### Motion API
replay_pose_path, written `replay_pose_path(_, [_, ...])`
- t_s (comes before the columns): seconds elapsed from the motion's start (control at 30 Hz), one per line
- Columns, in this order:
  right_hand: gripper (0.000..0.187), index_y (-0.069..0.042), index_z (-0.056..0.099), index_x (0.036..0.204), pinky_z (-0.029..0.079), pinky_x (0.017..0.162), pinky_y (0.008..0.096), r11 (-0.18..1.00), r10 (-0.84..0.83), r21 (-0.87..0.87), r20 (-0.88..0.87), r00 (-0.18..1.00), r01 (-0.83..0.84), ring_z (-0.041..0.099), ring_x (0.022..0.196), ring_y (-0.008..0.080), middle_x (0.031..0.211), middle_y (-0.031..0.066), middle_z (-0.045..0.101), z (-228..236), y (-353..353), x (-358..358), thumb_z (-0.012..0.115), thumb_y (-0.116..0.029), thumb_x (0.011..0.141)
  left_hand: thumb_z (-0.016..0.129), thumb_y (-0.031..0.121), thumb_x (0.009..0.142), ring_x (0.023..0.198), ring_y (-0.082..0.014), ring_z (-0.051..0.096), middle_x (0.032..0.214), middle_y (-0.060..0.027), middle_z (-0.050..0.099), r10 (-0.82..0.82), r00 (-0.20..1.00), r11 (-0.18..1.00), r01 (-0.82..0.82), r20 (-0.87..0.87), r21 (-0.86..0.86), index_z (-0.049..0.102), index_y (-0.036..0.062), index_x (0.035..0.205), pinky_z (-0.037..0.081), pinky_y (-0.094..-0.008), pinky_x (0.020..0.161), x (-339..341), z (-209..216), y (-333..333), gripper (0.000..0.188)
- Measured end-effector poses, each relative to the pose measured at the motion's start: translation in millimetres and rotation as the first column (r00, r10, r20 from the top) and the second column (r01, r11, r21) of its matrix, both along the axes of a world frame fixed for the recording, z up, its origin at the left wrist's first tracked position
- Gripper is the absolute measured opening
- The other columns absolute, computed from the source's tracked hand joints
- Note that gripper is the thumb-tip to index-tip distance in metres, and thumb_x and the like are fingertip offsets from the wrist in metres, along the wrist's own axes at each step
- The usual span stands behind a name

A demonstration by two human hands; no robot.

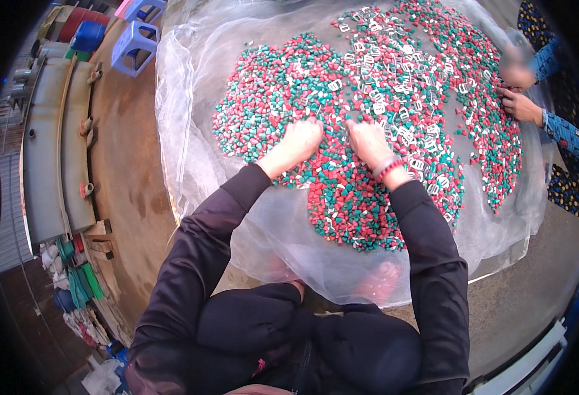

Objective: The person sits on the floor and sorts small red, green, and white plastic buckles by hand from a large pile on a white sheet. They pick up handfuls of buckles, separate them, and place the sorted items into a green basket nearby.

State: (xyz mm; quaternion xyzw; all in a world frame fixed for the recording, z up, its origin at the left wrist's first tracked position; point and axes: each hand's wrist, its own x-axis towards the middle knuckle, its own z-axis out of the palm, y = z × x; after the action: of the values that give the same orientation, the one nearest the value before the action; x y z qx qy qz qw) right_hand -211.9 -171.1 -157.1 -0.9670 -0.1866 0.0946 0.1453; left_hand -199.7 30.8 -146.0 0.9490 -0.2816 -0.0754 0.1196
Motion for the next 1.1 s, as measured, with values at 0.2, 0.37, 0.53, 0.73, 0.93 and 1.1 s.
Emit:
replay_pose_path(0.2, [0.021, -0.004, 0.067, 0.094, 0.052, 0.065, 0.0434, 0.953, -0.051, 0.288, -0.153, 0.987, 0.093, 0.067, 0.073, 0.0309, 0.073, 0.0145, 0.066, 8, -34, -51, 0.065, -0.021, 0.083, 0.068, 0.029, 0.085, 0.087, -0.0403, 0.064, 0.099, -0.0206, 0.063, 0.188, 0.981, 0.967, -0.194, -0.055, -0.167, 0.050, 0.0038, 0.109, 0.051, -0.0498, 0.071, 1, -3, 24, 0.038])
replay_pose_path(0.37, [0.025, -0.007, 0.065, 0.092, 0.030, 0.040, 0.0169, 0.338, 0.089, 0.509, -0.855, 0.511, 0.792, 0.048, 0.052, 0.0021, 0.070, -0.0037, 0.058, 48, -64, -63, 0.053, -0.028, 0.099, 0.065, 0.034, 0.087, 0.077, -0.0357, 0.066, 0.089, -0.0169, 0.065, 0.042, 0.995, 0.998, -0.045, -0.089, -0.033, 0.057, 0.0032, 0.111, 0.052, -0.0470, 0.068, 1, 1, 19, 0.040])
replay_pose_path(0.53, [0.035, 0.003, 0.056, 0.124, 0.042, 0.046, 0.0169, 0.005, 0.206, 0.485, -0.856, 0.473, 0.875, 0.060, 0.063, 0.0089, 0.093, 0.0069, 0.066, 71, -60, -66, 0.051, -0.019, 0.098, 0.066, 0.033, 0.086, 0.076, -0.0250, 0.067, 0.088, -0.0124, 0.069, -0.033, 0.928, 0.896, -0.138, -0.371, -0.423, 0.069, 0.0090, 0.104, 0.050, -0.0394, 0.068, 5, 38, 4, 0.030])
replay_pose_path(0.73, [0.046, 0.005, 0.051, 0.127, 0.046, 0.046, 0.0202, -0.205, 0.284, 0.572, -0.742, 0.608, 0.794, 0.064, 0.073, 0.0166, 0.093, 0.0133, 0.064, 73, -69, -59, 0.055, -0.008, 0.083, 0.068, 0.032, 0.083, 0.091, -0.0297, 0.065, 0.095, -0.0151, 0.068, -0.097, 0.971, 0.947, 0.022, -0.219, -0.320, 0.067, 0.0117, 0.112, 0.051, -0.0422, 0.080, 4, 44, -14, 0.035])
replay_pose_path(0.93, [0.032, 0.000, 0.058, 0.089, 0.033, 0.034, 0.0192, -0.084, 0.445, 0.682, -0.627, 0.639, 0.727, 0.050, 0.049, 0.0105, 0.076, 0.0148, 0.059, 82, -77, -56, 0.052, -0.030, 0.096, 0.070, 0.035, 0.082, 0.094, -0.0358, 0.064, 0.093, -0.0190, 0.062, -0.145, 0.967, 0.987, 0.126, -0.208, -0.101, 0.061, 0.0057, 0.103, 0.052, -0.0481, 0.076, -5, -10, -52, 0.036])
replay_pose_path(1.1, [0.022, -0.003, 0.063, 0.090, 0.036, 0.042, 0.0236, 0.530, -0.083, 0.599, -0.668, 0.739, 0.600, 0.046, 0.048, 0.0063, 0.063, 0.0003, 0.057, 62, -68, -52, 0.064, -0.025, 0.092, 0.065, 0.031, 0.087, 0.090, -0.0359, 0.065, 0.090, -0.0190, 0.064, -0.263, 0.923, 0.939, 0.177, -0.281, -0.295, 0.061, 0.0039, 0.103, 0.051, -0.0483, 0.074, 12, -1, -42, 0.032])
